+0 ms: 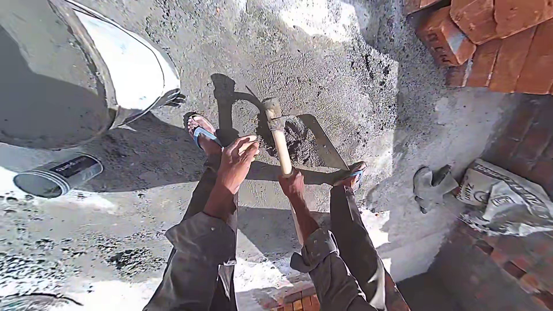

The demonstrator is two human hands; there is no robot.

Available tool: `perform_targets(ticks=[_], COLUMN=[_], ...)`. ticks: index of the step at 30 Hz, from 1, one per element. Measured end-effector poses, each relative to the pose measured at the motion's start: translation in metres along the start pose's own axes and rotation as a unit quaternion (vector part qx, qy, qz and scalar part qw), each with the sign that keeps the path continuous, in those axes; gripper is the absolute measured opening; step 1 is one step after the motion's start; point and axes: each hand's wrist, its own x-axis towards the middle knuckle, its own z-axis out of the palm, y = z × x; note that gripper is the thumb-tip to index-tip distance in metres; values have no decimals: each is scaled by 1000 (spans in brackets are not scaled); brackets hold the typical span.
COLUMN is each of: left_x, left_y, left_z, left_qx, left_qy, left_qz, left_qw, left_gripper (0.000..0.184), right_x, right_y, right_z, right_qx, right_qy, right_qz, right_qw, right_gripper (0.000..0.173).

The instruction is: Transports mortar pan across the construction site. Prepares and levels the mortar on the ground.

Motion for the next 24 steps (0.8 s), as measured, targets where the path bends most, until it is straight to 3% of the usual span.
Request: perform_targets(ticks=[3, 7, 10, 13, 15, 17, 21, 24], left_x=[4, 7, -4, 3, 3, 3, 3, 0], left_y=[-2, 3, -2, 5, 8, 7, 3, -4], left_z=[-11, -34, -44, -49, -49, -47, -41, -35], left_qx=[-2, -16, -42, -57, -63, -69, -82, -81], left_qy=[-2, 5, -7, 9, 16, 5, 14, 18], left_qz=[2, -4, 2, 5, -10, -3, -7, -21], left_qw=[1000, 1000, 999, 998, 998, 998, 997, 996], left_gripper=[36, 39, 36, 36, 37, 38, 37, 36], right_x=[-16, 37, 63, 60, 56, 62, 88, 120], right_y=[3, -40, -49, -77, -111, -159, -250, -253], right_z=[-13, -63, -123, -178, -200, -219, -222, -185], right_qx=[-31, -81, 26, 208, 265, 293, 380, 379], right_qy=[38, 115, 156, 105, 82, 111, 100, 125], right_qz=[16, 56, -68, -247, -295, -315, -303, -296], right_qw=[999, 988, 985, 940, 914, 896, 868, 868], right_gripper=[37, 41, 34, 25, 29, 31, 51, 56])
